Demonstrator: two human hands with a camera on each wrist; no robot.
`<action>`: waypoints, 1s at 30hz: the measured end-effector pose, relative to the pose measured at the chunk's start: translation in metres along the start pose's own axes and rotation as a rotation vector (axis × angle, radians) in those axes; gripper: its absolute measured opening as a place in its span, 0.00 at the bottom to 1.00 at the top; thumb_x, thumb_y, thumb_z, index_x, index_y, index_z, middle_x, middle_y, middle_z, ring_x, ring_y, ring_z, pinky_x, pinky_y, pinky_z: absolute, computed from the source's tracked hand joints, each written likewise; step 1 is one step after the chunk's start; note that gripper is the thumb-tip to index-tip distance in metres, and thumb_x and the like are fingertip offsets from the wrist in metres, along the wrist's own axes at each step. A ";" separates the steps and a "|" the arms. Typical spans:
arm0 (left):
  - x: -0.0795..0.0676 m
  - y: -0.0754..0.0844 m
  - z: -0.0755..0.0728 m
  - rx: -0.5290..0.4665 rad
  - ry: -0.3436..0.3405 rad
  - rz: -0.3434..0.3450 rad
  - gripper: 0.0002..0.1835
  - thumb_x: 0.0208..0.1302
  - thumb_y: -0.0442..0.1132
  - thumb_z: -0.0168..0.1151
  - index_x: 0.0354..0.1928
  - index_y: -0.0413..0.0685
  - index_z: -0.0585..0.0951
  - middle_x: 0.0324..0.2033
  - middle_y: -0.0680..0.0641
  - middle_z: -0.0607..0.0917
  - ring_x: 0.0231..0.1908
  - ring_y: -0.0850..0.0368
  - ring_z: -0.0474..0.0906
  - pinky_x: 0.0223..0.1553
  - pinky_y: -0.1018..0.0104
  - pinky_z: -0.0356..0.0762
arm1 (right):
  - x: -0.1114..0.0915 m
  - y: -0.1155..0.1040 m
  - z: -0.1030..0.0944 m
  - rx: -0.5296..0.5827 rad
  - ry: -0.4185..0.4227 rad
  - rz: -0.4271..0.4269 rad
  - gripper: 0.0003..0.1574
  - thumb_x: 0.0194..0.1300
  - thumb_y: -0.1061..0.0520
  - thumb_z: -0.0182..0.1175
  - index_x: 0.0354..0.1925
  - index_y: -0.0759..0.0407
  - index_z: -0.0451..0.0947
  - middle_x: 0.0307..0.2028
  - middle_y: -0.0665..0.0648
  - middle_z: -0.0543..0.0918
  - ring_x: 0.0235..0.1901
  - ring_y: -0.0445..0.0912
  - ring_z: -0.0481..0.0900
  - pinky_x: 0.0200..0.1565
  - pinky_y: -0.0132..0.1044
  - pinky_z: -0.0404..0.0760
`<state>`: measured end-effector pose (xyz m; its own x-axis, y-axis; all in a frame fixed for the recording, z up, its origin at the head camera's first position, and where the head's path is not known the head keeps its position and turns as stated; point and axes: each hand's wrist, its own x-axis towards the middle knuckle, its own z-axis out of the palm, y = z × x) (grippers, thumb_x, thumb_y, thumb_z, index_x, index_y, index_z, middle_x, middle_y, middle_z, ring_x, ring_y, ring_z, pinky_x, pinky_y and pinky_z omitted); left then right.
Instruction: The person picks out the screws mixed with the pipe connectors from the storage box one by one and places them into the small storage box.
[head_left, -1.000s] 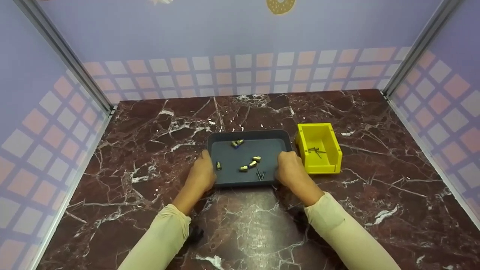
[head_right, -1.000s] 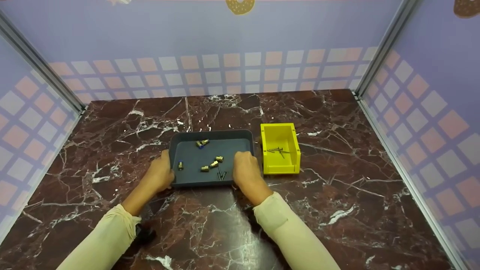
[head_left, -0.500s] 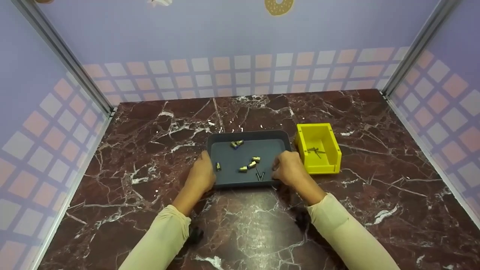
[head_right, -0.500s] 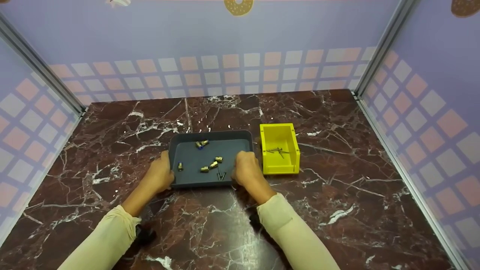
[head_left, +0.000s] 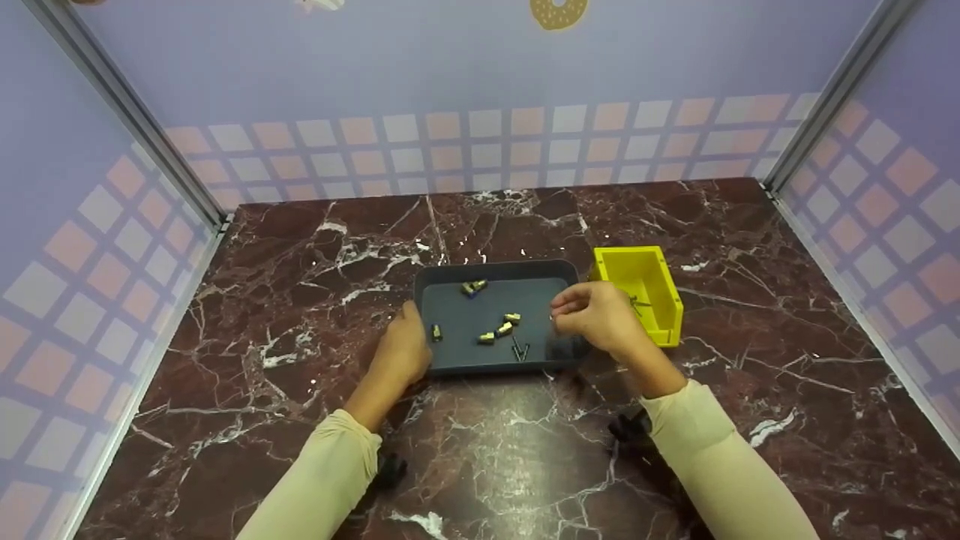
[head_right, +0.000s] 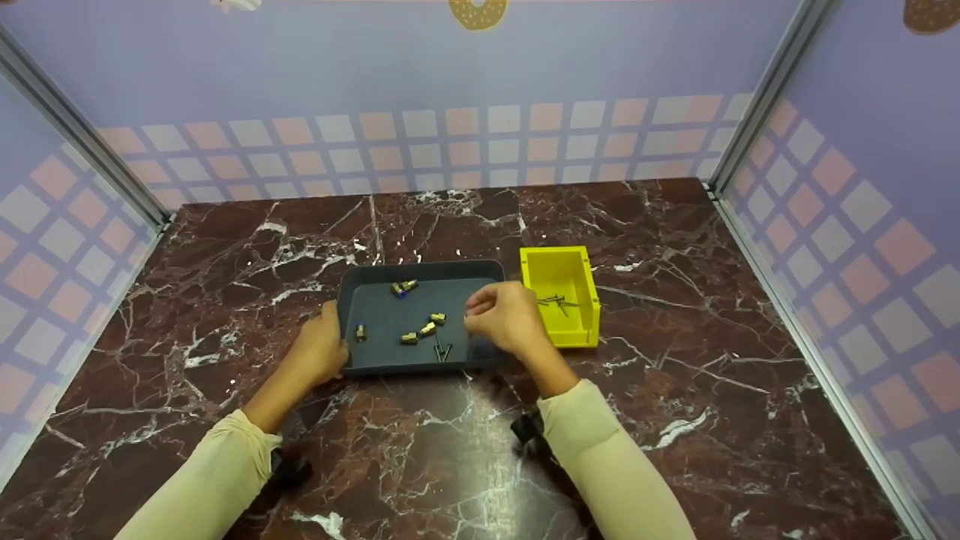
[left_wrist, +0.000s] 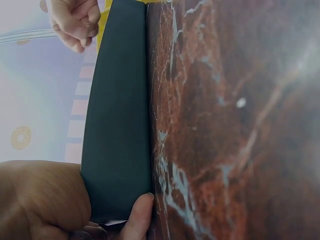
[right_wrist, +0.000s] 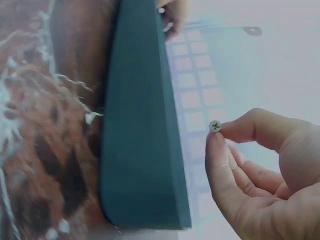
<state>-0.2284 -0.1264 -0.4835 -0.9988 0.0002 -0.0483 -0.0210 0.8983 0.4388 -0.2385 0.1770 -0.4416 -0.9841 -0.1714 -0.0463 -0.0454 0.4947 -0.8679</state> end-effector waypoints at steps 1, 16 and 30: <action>0.000 0.000 0.000 0.003 0.002 0.002 0.36 0.55 0.25 0.61 0.67 0.28 0.61 0.52 0.25 0.79 0.49 0.28 0.82 0.51 0.42 0.82 | 0.000 0.000 -0.004 0.044 0.001 0.007 0.17 0.52 0.65 0.69 0.44 0.66 0.87 0.37 0.60 0.91 0.33 0.41 0.86 0.35 0.29 0.84; 0.000 -0.001 0.001 0.025 0.032 0.025 0.31 0.54 0.24 0.60 0.61 0.27 0.63 0.47 0.24 0.81 0.47 0.28 0.83 0.49 0.41 0.82 | -0.001 0.007 -0.067 0.333 0.112 0.061 0.23 0.59 0.68 0.67 0.52 0.78 0.78 0.32 0.48 0.88 0.30 0.39 0.86 0.33 0.29 0.84; 0.000 0.000 0.002 0.023 0.033 0.025 0.32 0.53 0.24 0.59 0.62 0.27 0.63 0.47 0.25 0.81 0.47 0.27 0.83 0.49 0.41 0.82 | 0.004 0.029 -0.101 0.427 0.268 0.052 0.13 0.57 0.69 0.69 0.43 0.66 0.83 0.31 0.49 0.88 0.31 0.41 0.88 0.40 0.32 0.87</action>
<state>-0.2287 -0.1260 -0.4850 -0.9999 0.0086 -0.0075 0.0047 0.9080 0.4190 -0.2607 0.2763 -0.4169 -0.9952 0.0971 -0.0150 0.0242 0.0943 -0.9953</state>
